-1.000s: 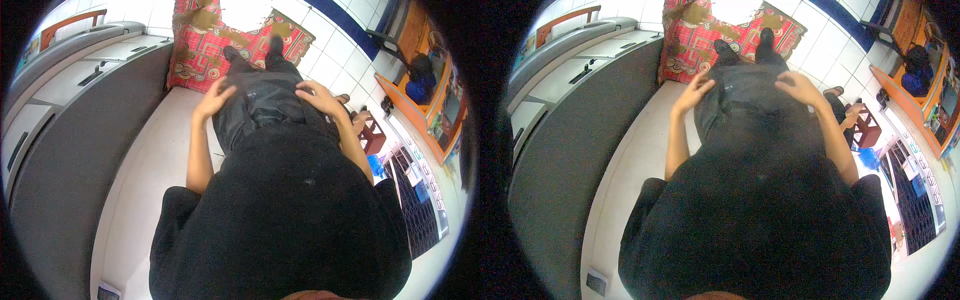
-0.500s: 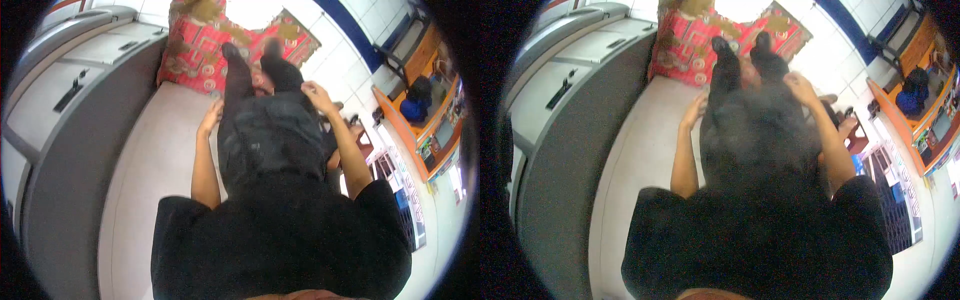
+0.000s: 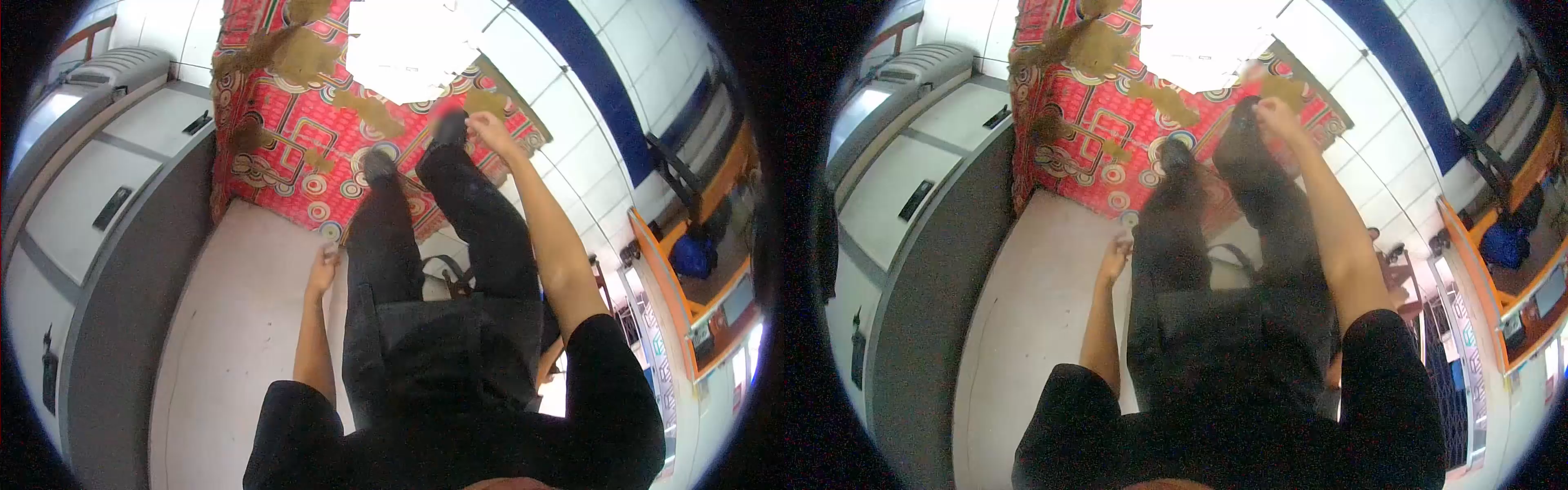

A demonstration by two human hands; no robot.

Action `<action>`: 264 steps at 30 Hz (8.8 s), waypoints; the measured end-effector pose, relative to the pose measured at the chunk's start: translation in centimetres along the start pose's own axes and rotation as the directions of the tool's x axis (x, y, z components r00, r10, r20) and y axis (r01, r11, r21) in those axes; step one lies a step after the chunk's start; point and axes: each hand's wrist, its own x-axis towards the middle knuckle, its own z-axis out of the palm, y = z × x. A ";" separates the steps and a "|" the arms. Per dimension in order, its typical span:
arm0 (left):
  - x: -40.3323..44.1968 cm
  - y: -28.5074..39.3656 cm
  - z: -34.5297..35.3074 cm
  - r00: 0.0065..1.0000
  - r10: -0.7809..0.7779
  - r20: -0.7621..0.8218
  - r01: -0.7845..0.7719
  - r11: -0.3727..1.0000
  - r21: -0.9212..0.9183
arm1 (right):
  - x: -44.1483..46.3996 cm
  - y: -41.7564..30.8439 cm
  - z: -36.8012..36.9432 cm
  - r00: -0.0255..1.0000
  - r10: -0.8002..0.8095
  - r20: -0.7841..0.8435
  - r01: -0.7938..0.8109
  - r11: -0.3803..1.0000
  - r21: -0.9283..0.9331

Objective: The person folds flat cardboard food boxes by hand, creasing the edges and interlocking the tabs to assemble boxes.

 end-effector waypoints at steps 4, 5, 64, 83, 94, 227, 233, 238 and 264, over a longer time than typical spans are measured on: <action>18.4 0.9 -1.7 0.920 0.382 -0.085 -0.372 0.922 0.112 | 14.6 1.9 2.3 0.978 0.171 -0.121 -0.152 0.977 0.151; 22.8 3.6 -3.3 0.854 0.501 -0.144 -0.455 0.851 0.262 | 17.6 2.0 3.1 0.979 0.160 -0.125 -0.142 0.979 0.143; 47.9 12.9 -7.3 -0.019 0.682 -0.731 -0.191 0.715 0.672 | 26.0 1.8 13.1 0.386 -0.600 -0.700 0.145 0.789 -0.597; -0.1 22.1 9.3 -0.919 0.270 0.288 -0.315 -0.941 -0.121 | 0.5 12.1 1.3 -0.371 -0.759 -0.535 0.497 0.324 -0.805; -7.3 17.2 12.0 -0.929 0.183 0.321 -0.188 -0.982 0.017 | -14.4 23.9 -2.8 -0.183 -0.890 -0.418 0.282 0.360 -0.889; 38.5 30.9 7.8 0.680 0.728 0.085 -0.688 0.675 -0.267 | 12.0 18.3 -1.9 0.631 -0.474 -0.614 0.478 0.861 -0.173; 36.4 31.1 8.0 0.452 0.848 0.277 -0.695 0.530 -0.487 | 18.4 22.5 -7.2 0.703 -0.419 -0.575 0.474 0.878 -0.060; 32.1 31.3 8.1 0.361 0.901 0.241 -0.698 0.433 -0.570 | 17.2 22.4 -5.7 0.761 -0.445 -0.473 0.606 0.748 0.271; 26.9 29.7 8.8 0.122 0.992 -0.010 -0.681 0.077 -0.728 | 10.3 17.9 -1.9 0.617 -0.541 -0.572 0.742 0.642 0.194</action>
